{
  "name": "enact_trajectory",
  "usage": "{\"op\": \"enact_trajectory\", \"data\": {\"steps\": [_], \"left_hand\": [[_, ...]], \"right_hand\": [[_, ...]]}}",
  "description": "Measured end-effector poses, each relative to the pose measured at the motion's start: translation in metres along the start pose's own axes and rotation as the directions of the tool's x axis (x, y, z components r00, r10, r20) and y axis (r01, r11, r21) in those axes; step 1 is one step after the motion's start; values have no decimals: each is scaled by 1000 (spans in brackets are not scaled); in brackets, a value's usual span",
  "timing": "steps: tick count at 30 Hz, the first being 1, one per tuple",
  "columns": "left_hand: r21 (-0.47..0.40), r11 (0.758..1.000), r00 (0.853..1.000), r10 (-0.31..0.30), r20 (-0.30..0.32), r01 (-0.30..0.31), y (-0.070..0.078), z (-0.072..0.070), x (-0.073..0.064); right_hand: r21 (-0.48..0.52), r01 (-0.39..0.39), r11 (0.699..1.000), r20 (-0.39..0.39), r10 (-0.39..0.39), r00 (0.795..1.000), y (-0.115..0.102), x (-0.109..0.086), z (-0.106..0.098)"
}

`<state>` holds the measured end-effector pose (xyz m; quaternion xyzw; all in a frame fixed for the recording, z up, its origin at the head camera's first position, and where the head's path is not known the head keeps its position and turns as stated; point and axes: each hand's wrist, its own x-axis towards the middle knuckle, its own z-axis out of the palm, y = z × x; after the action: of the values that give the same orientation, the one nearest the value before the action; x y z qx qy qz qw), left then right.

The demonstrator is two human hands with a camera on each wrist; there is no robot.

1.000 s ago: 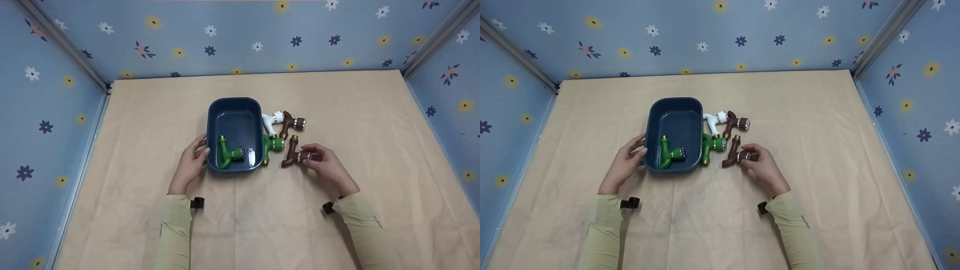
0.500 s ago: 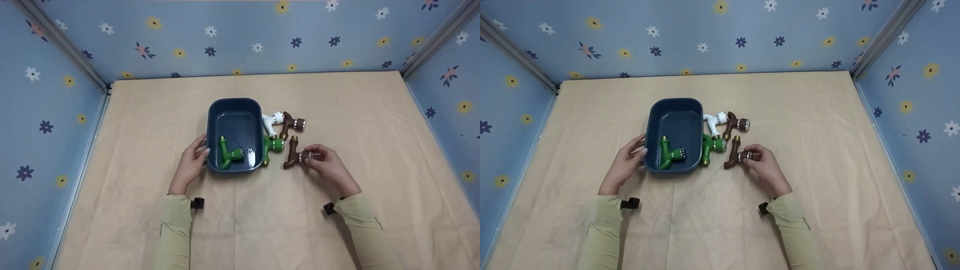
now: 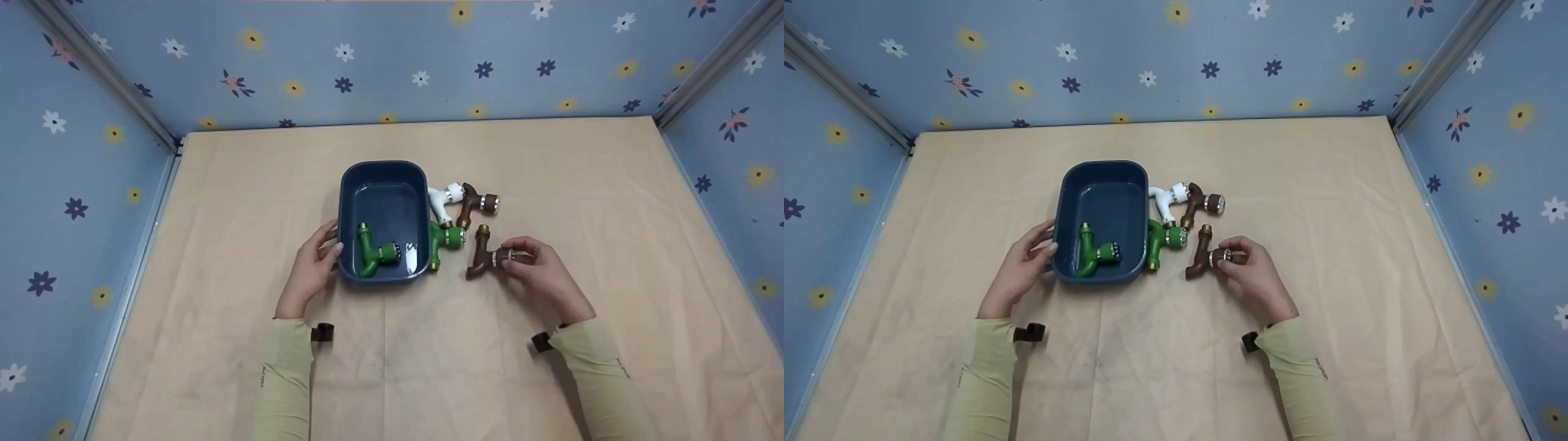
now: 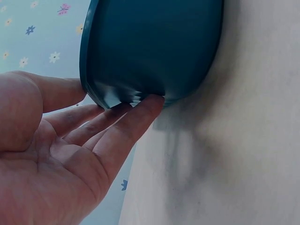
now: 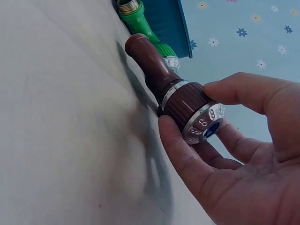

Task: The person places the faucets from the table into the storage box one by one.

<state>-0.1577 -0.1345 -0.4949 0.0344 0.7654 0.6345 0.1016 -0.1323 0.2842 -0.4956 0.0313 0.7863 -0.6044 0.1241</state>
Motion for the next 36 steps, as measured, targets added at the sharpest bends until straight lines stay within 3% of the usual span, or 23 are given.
{"op": "enact_trajectory", "data": {"steps": [7,10,21,36], "left_hand": [[4,1000,1000,-14,17,14,25,2,-8],[12,1000,1000,-11,17,11,29,3,-10],[-1,1000,1000,4,-8,-4,0,1,0],[35,999,1000,16,-21,-15,-2,1,1]], "right_hand": [[21,-30,999,6,30,1000,-1,-4,-4],[37,-32,999,15,32,999,-2,-5,-5],[87,8,996,10,-9,1000,-10,-13,-6],[125,46,991,6,-48,999,-21,-17,-5]]}}
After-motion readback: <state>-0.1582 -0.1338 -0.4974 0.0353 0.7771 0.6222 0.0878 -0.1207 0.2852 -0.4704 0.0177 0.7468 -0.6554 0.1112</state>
